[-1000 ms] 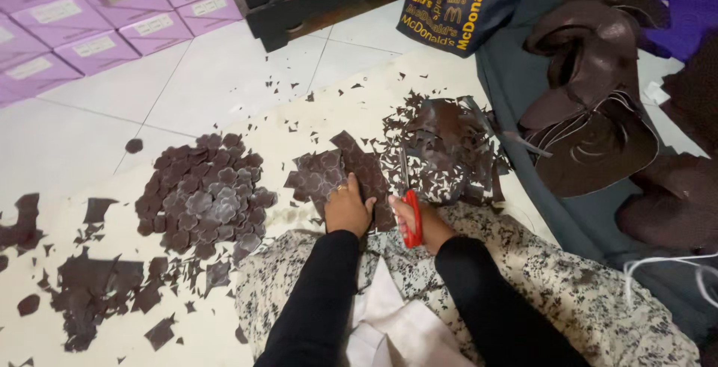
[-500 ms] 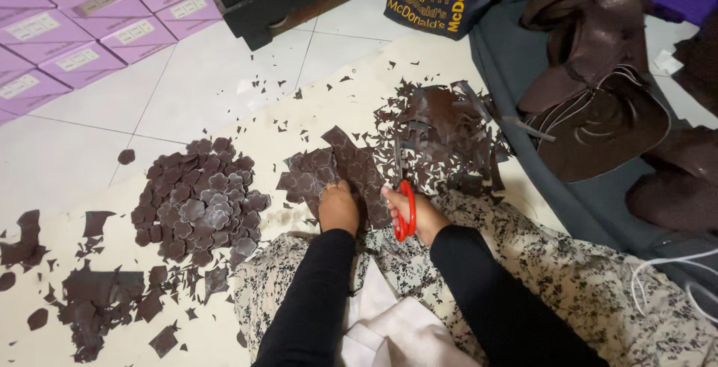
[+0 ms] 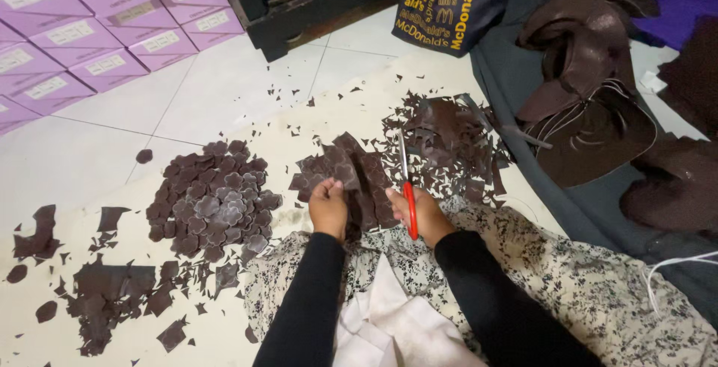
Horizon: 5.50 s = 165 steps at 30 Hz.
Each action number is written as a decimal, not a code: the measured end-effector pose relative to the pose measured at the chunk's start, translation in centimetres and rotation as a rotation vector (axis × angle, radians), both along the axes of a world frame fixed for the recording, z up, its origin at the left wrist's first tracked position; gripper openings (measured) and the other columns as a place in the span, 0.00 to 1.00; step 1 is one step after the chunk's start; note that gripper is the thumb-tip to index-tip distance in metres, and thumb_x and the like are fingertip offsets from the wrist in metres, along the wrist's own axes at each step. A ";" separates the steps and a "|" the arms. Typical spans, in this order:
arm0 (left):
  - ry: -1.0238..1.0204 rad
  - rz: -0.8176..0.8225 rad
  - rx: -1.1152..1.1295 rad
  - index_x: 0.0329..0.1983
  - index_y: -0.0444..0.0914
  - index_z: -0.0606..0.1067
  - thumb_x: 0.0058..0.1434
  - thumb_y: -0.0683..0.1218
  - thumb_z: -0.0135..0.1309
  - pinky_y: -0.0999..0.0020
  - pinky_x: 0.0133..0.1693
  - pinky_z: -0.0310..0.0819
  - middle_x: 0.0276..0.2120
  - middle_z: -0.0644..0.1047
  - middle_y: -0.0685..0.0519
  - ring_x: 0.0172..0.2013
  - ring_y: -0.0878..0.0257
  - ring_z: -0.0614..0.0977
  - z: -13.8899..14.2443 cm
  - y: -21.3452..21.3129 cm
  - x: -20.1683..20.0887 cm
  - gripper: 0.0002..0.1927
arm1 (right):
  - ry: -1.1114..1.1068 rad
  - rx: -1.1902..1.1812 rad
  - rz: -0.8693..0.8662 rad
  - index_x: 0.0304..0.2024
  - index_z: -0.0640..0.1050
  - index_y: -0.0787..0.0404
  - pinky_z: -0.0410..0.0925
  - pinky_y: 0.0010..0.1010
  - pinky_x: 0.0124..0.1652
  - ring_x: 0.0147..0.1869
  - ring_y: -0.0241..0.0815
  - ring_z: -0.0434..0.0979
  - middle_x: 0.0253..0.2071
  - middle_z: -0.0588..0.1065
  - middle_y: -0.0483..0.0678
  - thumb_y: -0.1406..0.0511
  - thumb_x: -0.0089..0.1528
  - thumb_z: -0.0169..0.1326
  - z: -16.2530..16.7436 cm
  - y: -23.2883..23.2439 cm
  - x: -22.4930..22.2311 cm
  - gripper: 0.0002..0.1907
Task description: The person uses red-handled scissors to cut flower-shaped pieces from a strip of dark brown material. They hold the material with their left hand and cut with their right, placing the finished pieces into a growing pile on the floor.
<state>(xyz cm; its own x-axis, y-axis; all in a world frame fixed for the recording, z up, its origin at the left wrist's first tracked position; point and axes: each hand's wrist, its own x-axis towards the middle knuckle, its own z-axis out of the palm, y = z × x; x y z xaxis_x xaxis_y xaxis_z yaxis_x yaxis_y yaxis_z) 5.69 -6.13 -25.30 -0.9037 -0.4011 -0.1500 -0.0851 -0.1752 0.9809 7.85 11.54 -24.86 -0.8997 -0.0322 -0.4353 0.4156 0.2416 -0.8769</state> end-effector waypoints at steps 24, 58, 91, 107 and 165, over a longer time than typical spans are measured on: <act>0.231 -0.318 0.415 0.35 0.32 0.79 0.67 0.44 0.57 0.73 0.32 0.70 0.28 0.81 0.53 0.28 0.69 0.78 17.0 1.5 6.1 0.09 | 0.655 -0.364 -0.080 0.42 0.72 0.62 0.67 0.21 0.37 0.37 0.29 0.72 0.35 0.72 0.40 0.70 0.60 0.61 16.1 0.9 4.1 0.12; 0.594 -0.330 -0.265 0.56 0.39 0.74 0.63 0.45 0.53 0.60 0.63 0.63 0.51 0.78 0.49 0.56 0.62 0.77 17.4 -1.6 6.9 0.18 | 0.454 -0.237 -0.048 0.37 0.70 0.60 0.58 0.22 0.28 0.27 0.30 0.62 0.27 0.64 0.40 0.72 0.58 0.63 14.7 1.5 3.1 0.13; 0.223 -0.282 0.103 0.37 0.33 0.77 0.67 0.41 0.54 0.78 0.31 0.69 0.29 0.79 0.58 0.27 0.75 0.75 16.0 -2.3 7.2 0.05 | 0.348 -0.242 0.539 0.38 0.73 0.60 0.63 0.24 0.31 0.30 0.29 0.65 0.28 0.67 0.38 0.52 0.64 0.56 12.0 -1.1 4.3 0.18; 0.239 -0.236 0.084 0.37 0.32 0.78 0.67 0.40 0.55 0.79 0.31 0.69 0.29 0.79 0.58 0.28 0.76 0.74 16.3 -1.9 7.5 0.05 | 0.333 -0.222 0.532 0.37 0.72 0.59 0.61 0.22 0.27 0.28 0.27 0.61 0.26 0.64 0.36 0.52 0.65 0.54 12.0 -1.2 4.3 0.18; 0.183 -0.303 -0.095 0.31 0.32 0.77 0.64 0.41 0.56 0.78 0.26 0.63 0.24 0.75 0.61 0.24 0.77 0.69 17.9 -3.2 8.4 0.07 | 0.384 -0.152 0.604 0.28 0.67 0.58 0.59 0.24 0.23 0.23 0.28 0.59 0.22 0.62 0.38 0.48 0.62 0.57 11.9 0.1 3.5 0.24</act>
<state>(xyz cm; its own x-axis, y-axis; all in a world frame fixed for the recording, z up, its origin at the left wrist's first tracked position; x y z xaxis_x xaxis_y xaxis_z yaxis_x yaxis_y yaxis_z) 14.13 -9.34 -7.45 -0.9921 -0.1149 0.0500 0.0590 -0.0763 0.9953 11.35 11.67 -12.99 -0.7941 -0.6062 -0.0437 -0.0957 0.1956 -0.9760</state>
